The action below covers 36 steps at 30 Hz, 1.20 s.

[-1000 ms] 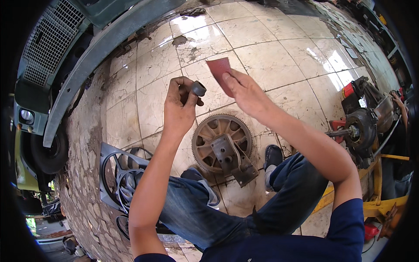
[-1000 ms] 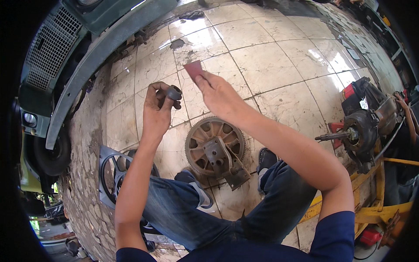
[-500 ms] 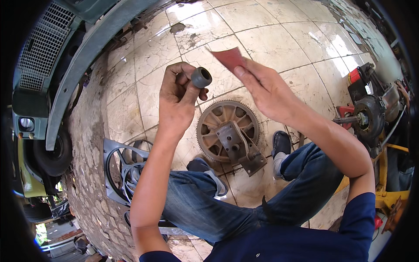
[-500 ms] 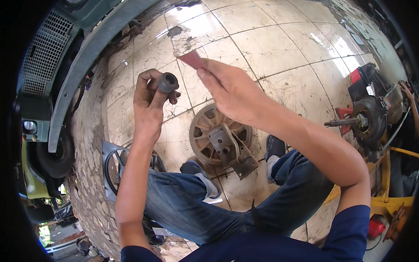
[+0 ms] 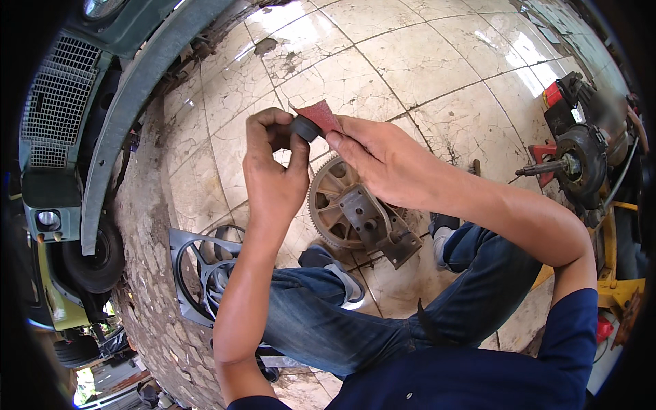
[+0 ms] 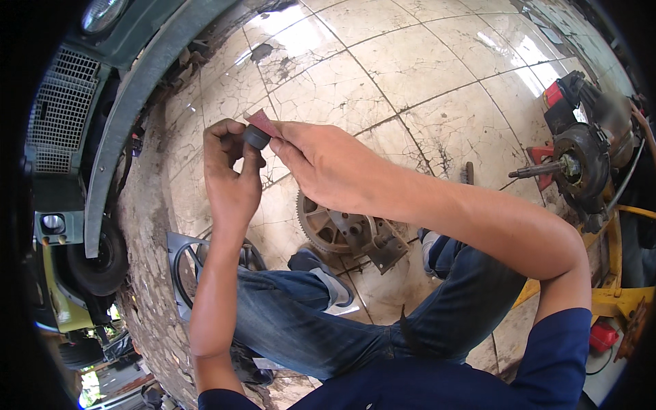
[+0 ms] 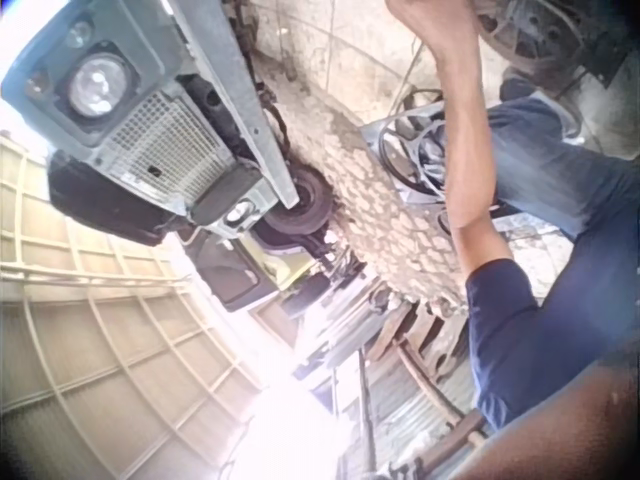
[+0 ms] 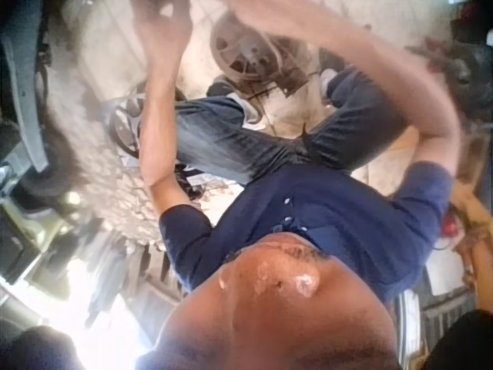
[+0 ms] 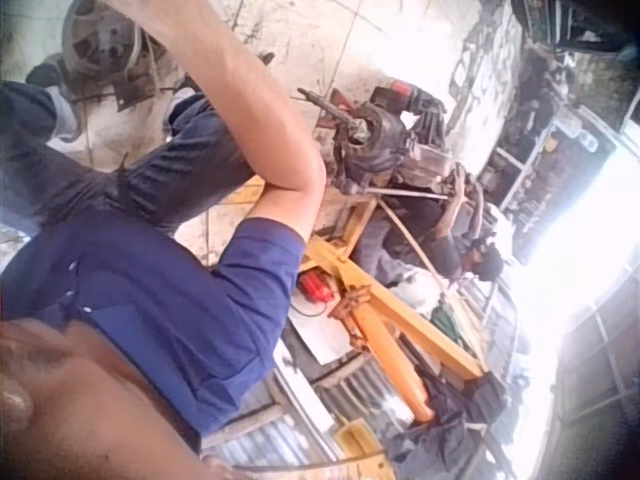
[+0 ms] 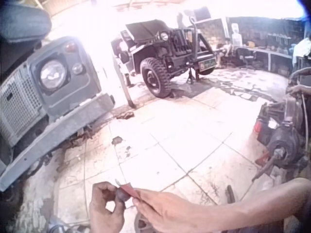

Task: The person sits on the floor and uses a red sanding block to sand a small metal part. They repeatedly rub the part against the sandpaper, turning it over to smooth different surfaces.

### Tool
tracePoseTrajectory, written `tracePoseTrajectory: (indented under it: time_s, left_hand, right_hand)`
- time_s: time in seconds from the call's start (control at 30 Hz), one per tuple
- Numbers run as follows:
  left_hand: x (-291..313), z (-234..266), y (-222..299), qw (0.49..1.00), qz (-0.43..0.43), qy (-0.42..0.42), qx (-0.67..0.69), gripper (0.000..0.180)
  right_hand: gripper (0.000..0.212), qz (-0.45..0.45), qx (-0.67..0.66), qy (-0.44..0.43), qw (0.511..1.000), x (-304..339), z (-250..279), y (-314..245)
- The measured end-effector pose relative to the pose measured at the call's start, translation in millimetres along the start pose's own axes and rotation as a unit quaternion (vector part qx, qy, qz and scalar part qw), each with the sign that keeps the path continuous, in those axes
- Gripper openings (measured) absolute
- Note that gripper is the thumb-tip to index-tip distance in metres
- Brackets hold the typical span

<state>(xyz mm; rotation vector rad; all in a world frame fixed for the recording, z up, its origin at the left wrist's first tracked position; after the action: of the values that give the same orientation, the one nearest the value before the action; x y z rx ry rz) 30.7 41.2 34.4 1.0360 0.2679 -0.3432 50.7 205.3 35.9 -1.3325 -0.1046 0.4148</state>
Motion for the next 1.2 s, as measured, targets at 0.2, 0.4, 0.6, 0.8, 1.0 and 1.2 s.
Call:
tracePoseTrajectory:
  time_s: [0.2, 0.4, 0.6, 0.8, 1.0, 1.2]
  left_hand:
    - [2.3, -1.7, 3.4, 0.999, -0.001, 0.004, -0.035, 0.025]
    - [7.0, -10.1, 3.9, 0.996, -0.031, 0.004, -0.089, 0.021]
    - [2.5, -10.2, 10.3, 0.992, -0.044, -0.013, -0.118, 0.02]
    - [-9.8, -1.1, -0.9, 0.993, -0.011, -0.017, -0.116, 0.025]
    - [1.6, -8.0, 1.4, 0.988, -0.012, -0.068, -0.136, 0.02]
    - [0.9, -14.1, -1.4, 0.99, -0.044, -0.065, -0.113, 0.025]
  right_hand:
    - [0.039, -0.048, -0.046, -0.012, 0.998, 0.6, -2.4, -1.4]
    - [0.038, -0.042, -0.035, 0.004, 0.999, -1.0, -2.5, 4.2]
    - [0.039, -0.024, -0.053, 0.024, 0.998, -3.2, -1.0, 16.3]
    - [0.039, -0.045, -0.064, 0.016, 0.997, -4.6, -2.1, 4.7]
    - [0.043, -0.122, -0.138, 0.02, 0.983, -5.8, -8.8, 13.8]
    - [0.045, -0.138, -0.122, 0.02, 0.983, -9.1, -4.9, 17.9]
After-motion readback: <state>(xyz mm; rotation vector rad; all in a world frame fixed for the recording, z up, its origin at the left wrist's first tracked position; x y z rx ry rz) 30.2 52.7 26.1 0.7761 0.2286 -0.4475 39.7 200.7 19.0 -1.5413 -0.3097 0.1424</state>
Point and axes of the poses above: each hand's wrist, its own x-axis away from the middle knuckle, its own z-axis out of the back of the hand, y = z × x, the point moved 2 cm from there along -x, towards the middle knuckle, and after that the axes turned 2 degrees about -y, right-handed, at the moved point
